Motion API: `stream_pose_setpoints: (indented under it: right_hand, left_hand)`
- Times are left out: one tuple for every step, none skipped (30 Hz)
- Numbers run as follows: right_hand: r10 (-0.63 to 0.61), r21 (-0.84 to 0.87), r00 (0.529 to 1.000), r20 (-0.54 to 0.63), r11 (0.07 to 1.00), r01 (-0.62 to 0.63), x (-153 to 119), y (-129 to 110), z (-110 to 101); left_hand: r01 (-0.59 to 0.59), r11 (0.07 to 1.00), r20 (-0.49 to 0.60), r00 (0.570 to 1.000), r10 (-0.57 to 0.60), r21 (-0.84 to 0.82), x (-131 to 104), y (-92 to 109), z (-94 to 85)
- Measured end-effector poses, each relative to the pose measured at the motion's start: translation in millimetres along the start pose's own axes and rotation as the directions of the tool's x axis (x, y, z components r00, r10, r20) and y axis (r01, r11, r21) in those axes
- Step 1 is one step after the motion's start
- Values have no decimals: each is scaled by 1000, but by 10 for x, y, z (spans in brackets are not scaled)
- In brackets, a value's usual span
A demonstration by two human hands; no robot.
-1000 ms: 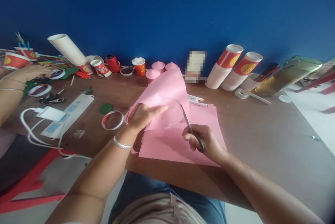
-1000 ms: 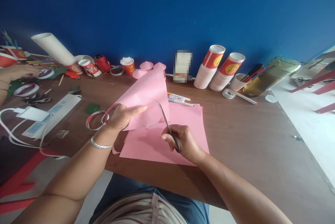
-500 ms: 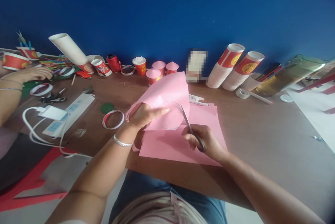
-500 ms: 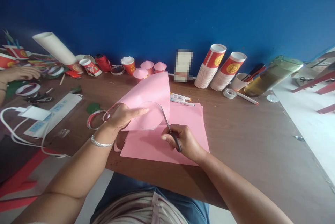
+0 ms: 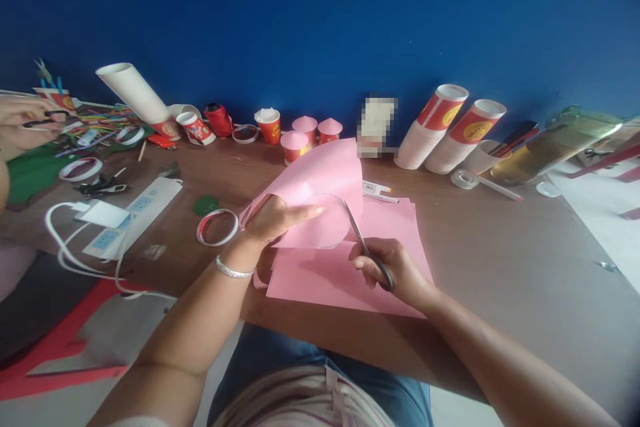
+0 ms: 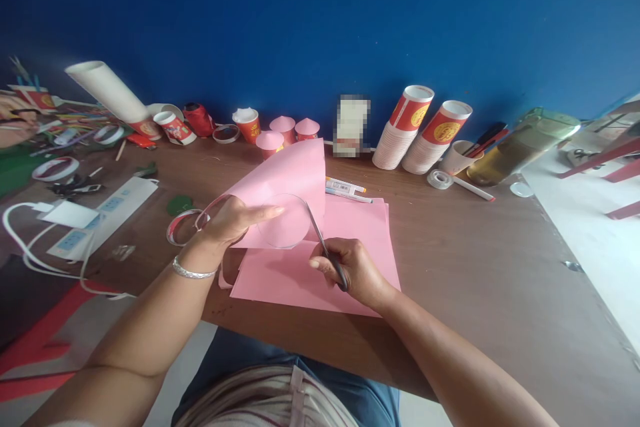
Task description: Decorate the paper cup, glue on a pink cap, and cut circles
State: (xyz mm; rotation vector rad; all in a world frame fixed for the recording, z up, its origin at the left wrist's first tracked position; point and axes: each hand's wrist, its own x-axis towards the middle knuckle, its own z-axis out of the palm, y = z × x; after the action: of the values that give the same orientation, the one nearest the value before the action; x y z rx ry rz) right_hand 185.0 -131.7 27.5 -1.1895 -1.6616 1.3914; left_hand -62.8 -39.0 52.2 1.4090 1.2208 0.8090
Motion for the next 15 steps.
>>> stream_pose_setpoints:
  right_hand:
    - [-1,1,1000,0,1000,1,0,0,-1]
    - [-2,2,1000,1,1000,2,-1,1,-2]
    - [-5,2,1000,2,1000,5,-1,2,-2]
    - [-10,3,1000,2,1000,10,0,4,-2]
    - [-15,4,1000,3,1000,15,0,7,-1]
    - [-21,5,1000,3,1000,21,0,11,0]
    - [-25,5,1000,2,1000,25,0,16,1]
    - [-25,5,1000,1,1000,25,0,21,2]
    - [-25,6,1000,0,1000,25,-1,28,4]
    - [-22,7,1000,0,1000,22,-2,35,5]
    - [-19,7,1000,1,1000,19,-3,41,5]
    - [-16,8,1000,-1,1000,16,-4,47,5]
    - [-15,9,1000,-2,1000,15,-5,51,5]
    - [-14,11,1000,-2,1000,14,-5,54,4]
    - [-14,14,1000,-2,1000,14,-5,54,4]
  left_hand:
    - [-6,1000,12,1000,6,-12,-3,22,3]
    - [-12,1000,24,1000,13,-27,-8,48,9]
    - [-18,999,35,999,19,-44,-15,76,18]
    - [-20,998,42,999,23,-58,-22,103,28]
    - [-21,997,42,999,24,-70,-29,125,37]
    - [-21,997,43,999,24,-78,-35,139,44]
    - [-21,996,44,999,25,-86,-39,146,48]
    - [-23,995,49,998,27,-95,-41,146,49]
    - [-25,995,54,998,31,-101,-42,142,47]
    - [-29,995,57,998,34,-98,-42,135,42]
    - [-31,996,58,998,37,-86,-41,128,35]
    - [-35,997,56,998,38,-66,-40,124,28]
    - [-37,998,51,998,39,-45,-38,121,20]
    - [-34,999,50,998,35,-23,-36,120,13]
    - [-26,1000,47,999,26,1,-33,118,8]
